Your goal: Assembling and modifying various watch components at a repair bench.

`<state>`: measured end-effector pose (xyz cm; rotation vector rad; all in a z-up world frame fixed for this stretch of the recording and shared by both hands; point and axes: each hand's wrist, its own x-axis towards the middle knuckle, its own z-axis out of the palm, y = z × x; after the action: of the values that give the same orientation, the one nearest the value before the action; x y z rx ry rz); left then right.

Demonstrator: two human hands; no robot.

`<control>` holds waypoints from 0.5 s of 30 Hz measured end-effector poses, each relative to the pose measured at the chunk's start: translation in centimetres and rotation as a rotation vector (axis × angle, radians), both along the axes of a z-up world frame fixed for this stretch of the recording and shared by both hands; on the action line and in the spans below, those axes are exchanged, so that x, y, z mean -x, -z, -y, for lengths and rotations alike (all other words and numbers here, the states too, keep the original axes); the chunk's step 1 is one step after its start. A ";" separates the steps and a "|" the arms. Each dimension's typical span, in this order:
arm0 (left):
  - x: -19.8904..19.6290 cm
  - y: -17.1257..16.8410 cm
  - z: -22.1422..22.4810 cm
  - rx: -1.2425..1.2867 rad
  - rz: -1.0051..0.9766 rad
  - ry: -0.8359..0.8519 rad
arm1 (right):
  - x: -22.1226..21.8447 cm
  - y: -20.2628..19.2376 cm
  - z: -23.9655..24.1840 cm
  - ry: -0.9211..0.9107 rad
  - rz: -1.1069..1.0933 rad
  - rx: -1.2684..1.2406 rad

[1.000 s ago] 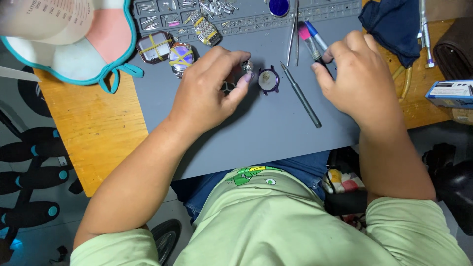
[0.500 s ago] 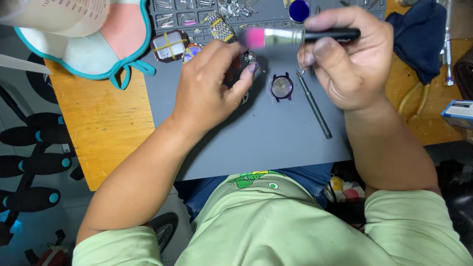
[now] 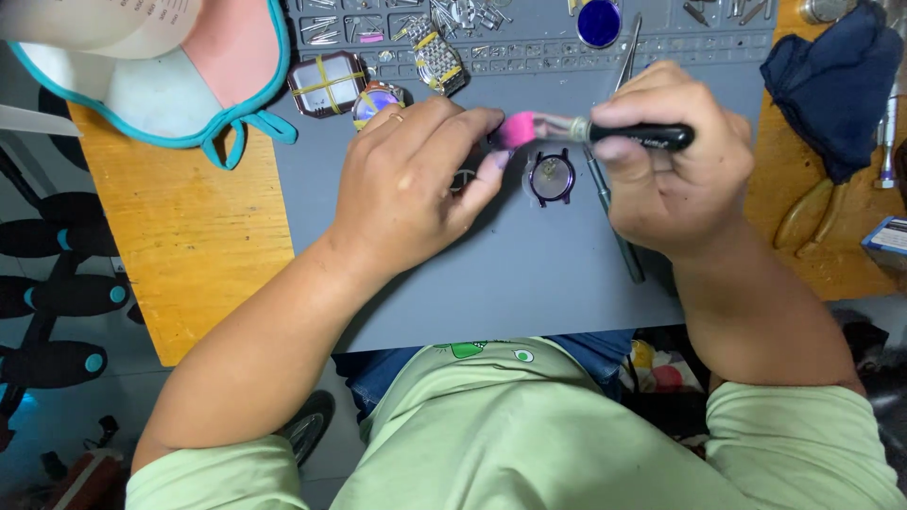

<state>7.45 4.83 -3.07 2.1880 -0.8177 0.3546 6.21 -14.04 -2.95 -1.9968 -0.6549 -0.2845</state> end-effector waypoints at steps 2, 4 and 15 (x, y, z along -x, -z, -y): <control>0.0 -0.1 0.1 0.025 -0.019 0.009 | -0.4 0.5 0.7 0.040 0.053 -0.006; 0.0 -0.3 0.1 0.051 -0.034 0.019 | -0.2 0.5 0.7 0.081 0.110 -0.012; 0.6 0.2 0.0 0.510 -0.502 0.172 | 0.3 1.3 0.4 -0.129 -0.522 -0.683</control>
<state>6.82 4.81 -3.26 1.6121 -0.5495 -0.0745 5.91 -14.48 -4.26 -1.2838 -0.2874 0.0924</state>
